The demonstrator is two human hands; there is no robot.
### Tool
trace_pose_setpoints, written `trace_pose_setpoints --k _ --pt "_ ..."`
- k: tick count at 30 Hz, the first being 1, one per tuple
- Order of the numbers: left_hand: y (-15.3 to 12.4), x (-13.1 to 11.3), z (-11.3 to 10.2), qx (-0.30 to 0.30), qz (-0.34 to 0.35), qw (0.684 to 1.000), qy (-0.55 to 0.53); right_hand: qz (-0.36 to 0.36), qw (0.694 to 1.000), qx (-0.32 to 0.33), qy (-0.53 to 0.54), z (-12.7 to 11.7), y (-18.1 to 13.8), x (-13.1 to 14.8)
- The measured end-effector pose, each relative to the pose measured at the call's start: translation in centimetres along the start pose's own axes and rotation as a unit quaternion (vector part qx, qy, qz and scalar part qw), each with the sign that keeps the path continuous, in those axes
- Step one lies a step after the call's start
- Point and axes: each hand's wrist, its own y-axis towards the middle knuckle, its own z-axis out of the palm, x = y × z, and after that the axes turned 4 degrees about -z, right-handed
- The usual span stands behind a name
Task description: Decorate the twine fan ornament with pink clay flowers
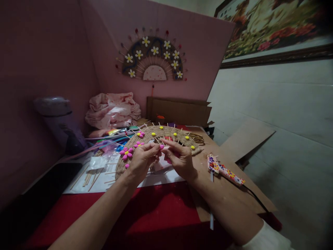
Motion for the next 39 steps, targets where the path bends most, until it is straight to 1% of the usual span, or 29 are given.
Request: trace_pose_setpoints --k 6,9,12,17,21,26,29,33,39 --pt "-0.05 -0.04 0.11 -0.003 -0.006 1.000 -0.006 -0.010 0.999 -0.018 0.025 0.08 0.06 -0.09" --pt "-0.04 -0.04 0.12 -0.004 0.000 1.000 -0.003 0.007 0.999 -0.017 0.042 0.13 0.04 -0.05" --pt "-0.05 -0.02 0.11 -0.001 0.004 1.000 -0.003 0.016 0.999 -0.013 0.033 0.14 -0.02 -0.11" --pt "-0.12 -0.03 0.19 -0.006 -0.005 1.000 0.008 -0.005 0.999 -0.028 0.026 0.12 -0.03 -0.19" --pt "-0.07 -0.05 0.15 -0.011 -0.001 1.000 0.004 0.014 0.999 -0.020 0.027 0.06 0.05 -0.03" --pt "0.03 0.14 0.03 -0.005 -0.005 1.000 -0.002 0.007 0.999 -0.028 0.034 0.07 0.11 -0.03" --pt "0.00 0.19 -0.01 -0.006 -0.007 1.000 -0.009 0.014 0.999 -0.017 0.043 0.06 0.08 0.05" --pt "0.02 0.04 0.09 -0.004 0.003 1.000 -0.007 0.030 0.999 -0.010 0.027 0.02 0.05 0.16" --pt "0.00 -0.23 0.35 -0.024 -0.011 0.999 -0.023 0.018 0.999 -0.026 0.039 0.08 0.06 -0.03"
